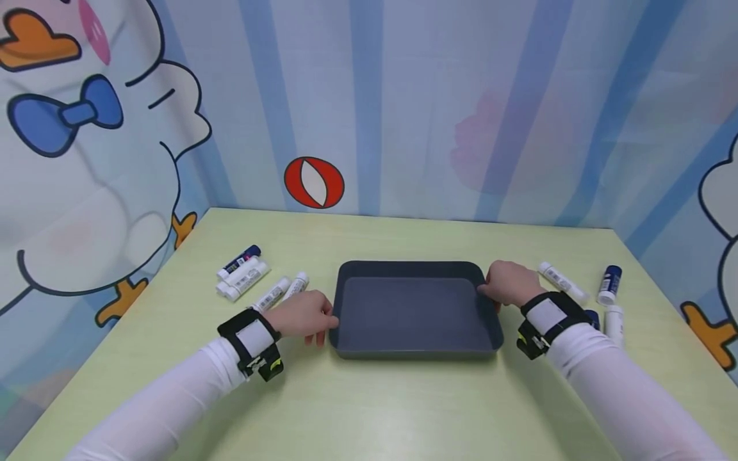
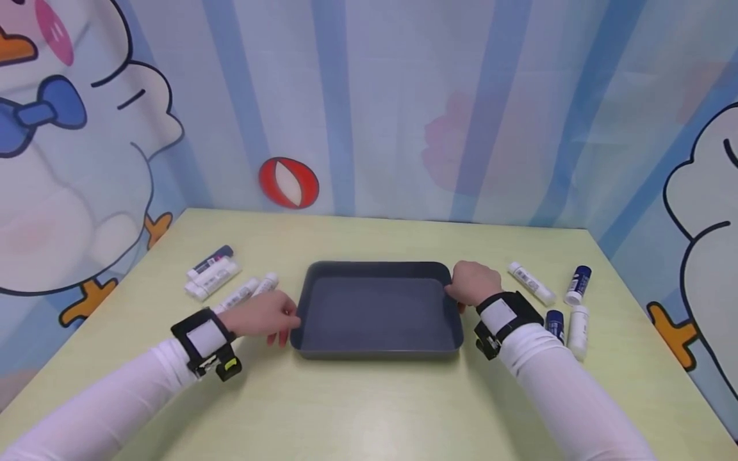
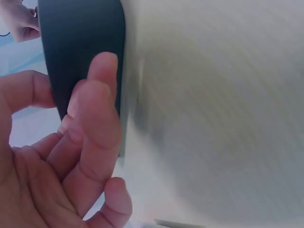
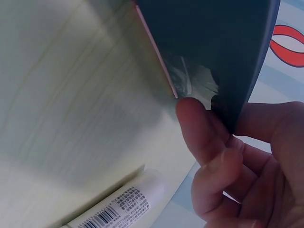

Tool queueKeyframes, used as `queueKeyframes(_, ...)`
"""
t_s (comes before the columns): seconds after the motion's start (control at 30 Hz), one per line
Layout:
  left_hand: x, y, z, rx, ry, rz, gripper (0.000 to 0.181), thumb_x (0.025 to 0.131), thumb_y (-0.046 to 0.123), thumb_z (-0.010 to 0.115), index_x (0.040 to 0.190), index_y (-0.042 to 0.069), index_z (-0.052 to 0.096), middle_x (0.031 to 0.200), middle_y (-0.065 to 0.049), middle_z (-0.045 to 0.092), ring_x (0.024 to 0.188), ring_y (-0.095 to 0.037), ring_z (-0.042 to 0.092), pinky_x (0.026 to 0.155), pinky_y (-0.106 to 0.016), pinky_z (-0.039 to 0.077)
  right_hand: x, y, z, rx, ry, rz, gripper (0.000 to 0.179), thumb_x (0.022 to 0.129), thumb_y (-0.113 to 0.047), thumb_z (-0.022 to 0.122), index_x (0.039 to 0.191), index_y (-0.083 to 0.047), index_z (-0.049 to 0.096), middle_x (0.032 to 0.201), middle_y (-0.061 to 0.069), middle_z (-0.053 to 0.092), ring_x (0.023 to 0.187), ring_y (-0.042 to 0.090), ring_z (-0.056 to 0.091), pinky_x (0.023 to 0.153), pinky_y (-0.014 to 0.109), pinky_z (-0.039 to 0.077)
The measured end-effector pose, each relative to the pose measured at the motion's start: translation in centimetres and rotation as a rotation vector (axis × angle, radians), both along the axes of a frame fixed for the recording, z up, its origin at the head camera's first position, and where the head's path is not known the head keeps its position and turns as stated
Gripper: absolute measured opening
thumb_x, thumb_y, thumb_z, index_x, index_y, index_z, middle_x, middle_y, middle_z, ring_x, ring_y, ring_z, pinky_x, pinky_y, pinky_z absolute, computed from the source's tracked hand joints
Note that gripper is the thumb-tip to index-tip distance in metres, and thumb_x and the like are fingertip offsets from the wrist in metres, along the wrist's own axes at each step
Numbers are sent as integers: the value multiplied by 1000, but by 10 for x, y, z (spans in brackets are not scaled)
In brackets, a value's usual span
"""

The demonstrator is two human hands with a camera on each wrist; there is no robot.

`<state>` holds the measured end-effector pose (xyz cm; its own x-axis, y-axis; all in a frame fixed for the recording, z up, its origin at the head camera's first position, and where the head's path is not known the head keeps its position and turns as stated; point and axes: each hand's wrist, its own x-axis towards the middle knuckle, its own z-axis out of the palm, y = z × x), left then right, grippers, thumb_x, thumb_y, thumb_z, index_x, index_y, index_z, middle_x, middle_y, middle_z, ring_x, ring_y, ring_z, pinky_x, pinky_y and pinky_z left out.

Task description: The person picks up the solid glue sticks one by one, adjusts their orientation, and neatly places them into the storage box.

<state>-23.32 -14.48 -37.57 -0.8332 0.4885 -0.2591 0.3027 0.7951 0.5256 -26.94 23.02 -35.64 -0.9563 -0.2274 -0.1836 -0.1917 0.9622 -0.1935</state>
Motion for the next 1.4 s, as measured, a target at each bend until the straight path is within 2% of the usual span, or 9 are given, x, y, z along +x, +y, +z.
queueKeyframes(0.37, -1, 2, 2, -23, 1, -2, 28, 88, 24, 52, 65, 9, 56, 55, 2, 59, 48, -17, 56, 52, -29, 40, 3, 0, -1, -4, 12, -15, 32, 87, -27, 50, 58, -14, 57, 51, -2, 56, 49, 16, 50, 47, 31, 37)
queueKeyframes(0.53, -2, 3, 2, -49, 8, 10, 31, 89, 26, 52, 63, 9, 57, 52, 4, 57, 47, -17, 55, 47, -27, 35, 2, 1, -2, -14, -3, -5, 34, 90, -30, 48, 62, -14, 58, 53, -1, 57, 50, 17, 52, 48, 32, 38)
queueKeyframes(0.7, -2, 5, 2, -68, -11, 39, 32, 89, 28, 52, 63, 9, 57, 51, 4, 57, 47, -18, 55, 46, -26, 30, 4, 12, 1, -106, -67, 12, 41, 94, -41, 42, 77, -10, 62, 61, 2, 60, 56, 22, 55, 53, 34, 41)
queueKeyframes(0.77, -3, 6, 1, -67, -28, 50, 32, 88, 28, 52, 64, 9, 57, 51, 3, 57, 46, -19, 55, 46, -25, 30, 5, 19, 6, -148, -85, 16, 45, 94, -45, 39, 86, -7, 62, 66, 2, 61, 58, 22, 55, 57, 34, 42)
queueKeyframes(0.83, -5, 6, 1, -54, -62, 49, 32, 88, 28, 51, 64, 8, 57, 52, 1, 58, 46, -20, 55, 48, -26, 35, 7, 26, 13, -189, -83, 33, 48, 93, -48, 39, 94, -4, 60, 72, 3, 61, 62, 21, 56, 61, 35, 44)
queueKeyframes(1.0, -9, 4, -1, -5, -157, 28, 31, 88, 26, 50, 66, 5, 58, 56, -3, 60, 46, -20, 55, 57, -31, 44, 15, 47, 29, -215, 4, 66, 59, 90, -57, 39, 110, -4, 55, 96, 7, 60, 82, 21, 58, 73, 40, 44)
queueKeyframes(1.13, -11, 5, -1, -4, -171, 36, 29, 87, 26, 51, 67, 5, 58, 56, -4, 60, 45, -19, 54, 57, -31, 45, 20, 63, 39, -192, 68, 30, 66, 87, -62, 37, 119, -5, 49, 114, 14, 54, 99, 29, 53, 79, 46, 41)
queueKeyframes(1.27, -11, 6, -1, -8, -169, 45, 28, 87, 26, 52, 68, 5, 58, 56, -4, 60, 45, -19, 54, 57, -32, 45, 22, 74, 40, -189, 86, 8, 74, 87, -62, 37, 127, -1, 41, 123, 22, 47, 104, 34, 50, 80, 48, 41)
queueKeyframes(1.4, -10, 8, 1, -18, -171, 47, 28, 86, 25, 52, 68, 5, 59, 56, -5, 60, 45, -19, 55, 57, -32, 45, 21, 79, 29, -160, 88, 5, 80, 87, -61, 40, 136, 2, 29, 130, 30, 35, 108, 41, 46, 82, 51, 39)
